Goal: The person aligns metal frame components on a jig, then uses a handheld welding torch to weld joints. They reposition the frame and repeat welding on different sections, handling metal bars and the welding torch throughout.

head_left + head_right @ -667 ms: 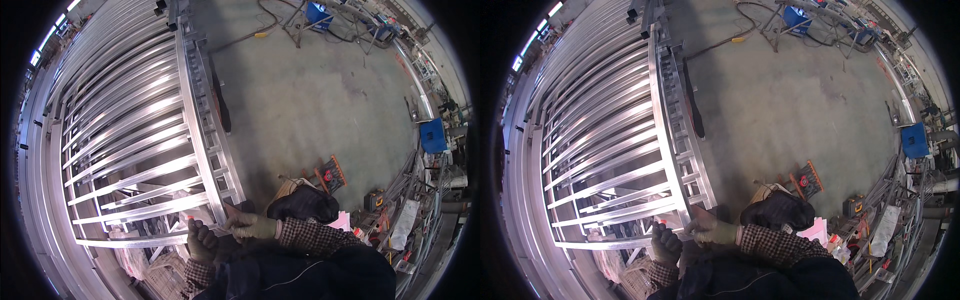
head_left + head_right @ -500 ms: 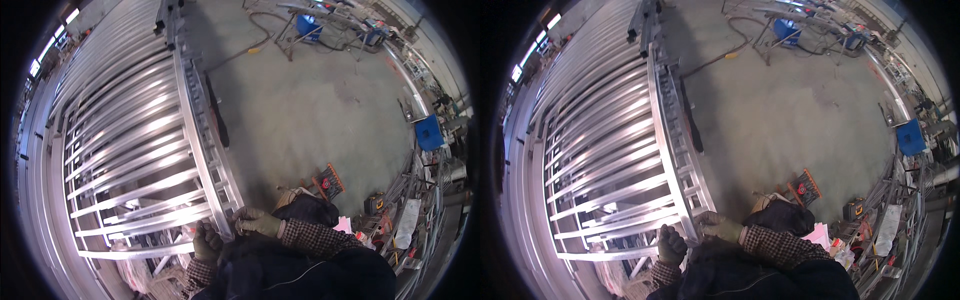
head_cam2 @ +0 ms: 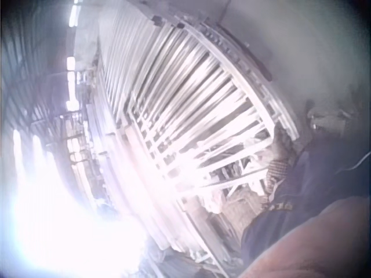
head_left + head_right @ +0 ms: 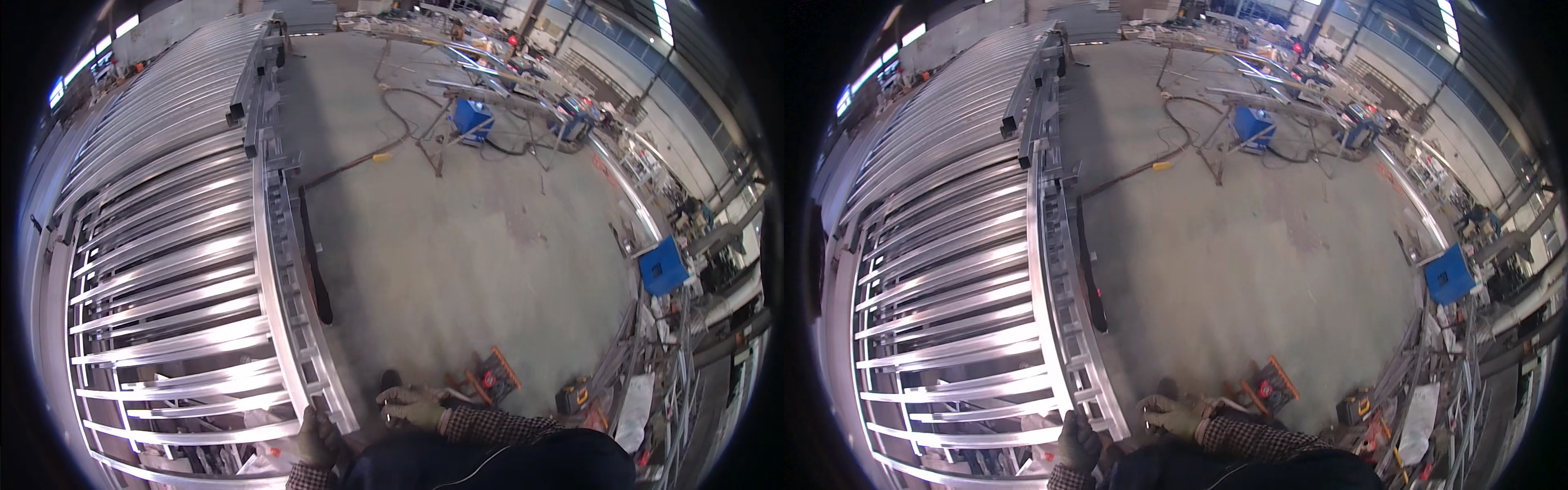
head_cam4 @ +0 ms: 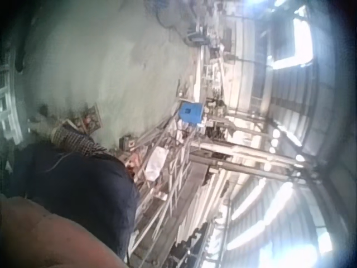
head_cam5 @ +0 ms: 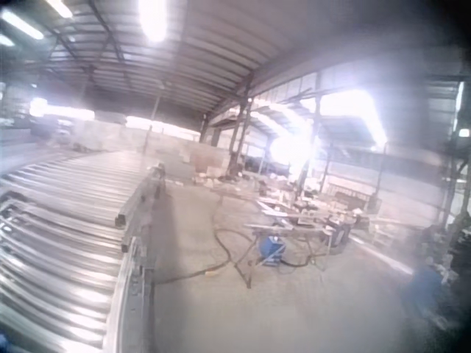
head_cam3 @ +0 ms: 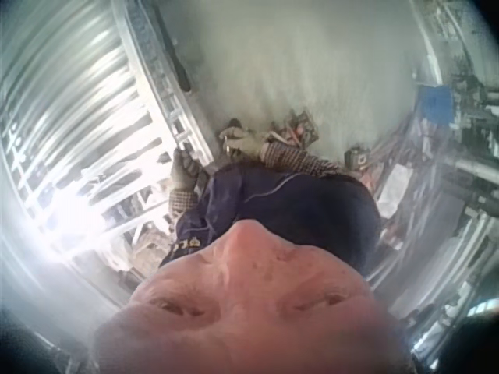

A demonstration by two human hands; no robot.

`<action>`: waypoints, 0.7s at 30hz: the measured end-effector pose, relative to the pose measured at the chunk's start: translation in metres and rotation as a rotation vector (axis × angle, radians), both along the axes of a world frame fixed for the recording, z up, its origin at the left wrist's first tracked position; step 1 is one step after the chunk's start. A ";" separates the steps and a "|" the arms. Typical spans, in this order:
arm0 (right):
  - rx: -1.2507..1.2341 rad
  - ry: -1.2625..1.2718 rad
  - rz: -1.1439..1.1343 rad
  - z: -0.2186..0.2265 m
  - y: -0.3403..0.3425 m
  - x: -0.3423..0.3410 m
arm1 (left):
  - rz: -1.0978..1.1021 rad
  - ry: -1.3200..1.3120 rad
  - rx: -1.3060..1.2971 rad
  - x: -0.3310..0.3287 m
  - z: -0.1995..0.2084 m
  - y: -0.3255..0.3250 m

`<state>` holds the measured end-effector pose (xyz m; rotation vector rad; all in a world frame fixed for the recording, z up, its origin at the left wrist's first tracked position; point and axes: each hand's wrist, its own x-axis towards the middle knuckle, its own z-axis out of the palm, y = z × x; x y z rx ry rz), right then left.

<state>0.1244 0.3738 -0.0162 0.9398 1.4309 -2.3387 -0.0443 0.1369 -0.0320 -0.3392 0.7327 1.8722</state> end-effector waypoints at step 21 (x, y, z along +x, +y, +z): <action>-0.021 0.327 -0.705 0.134 0.362 -0.078 | -0.415 -0.006 -0.089 -0.080 0.010 0.393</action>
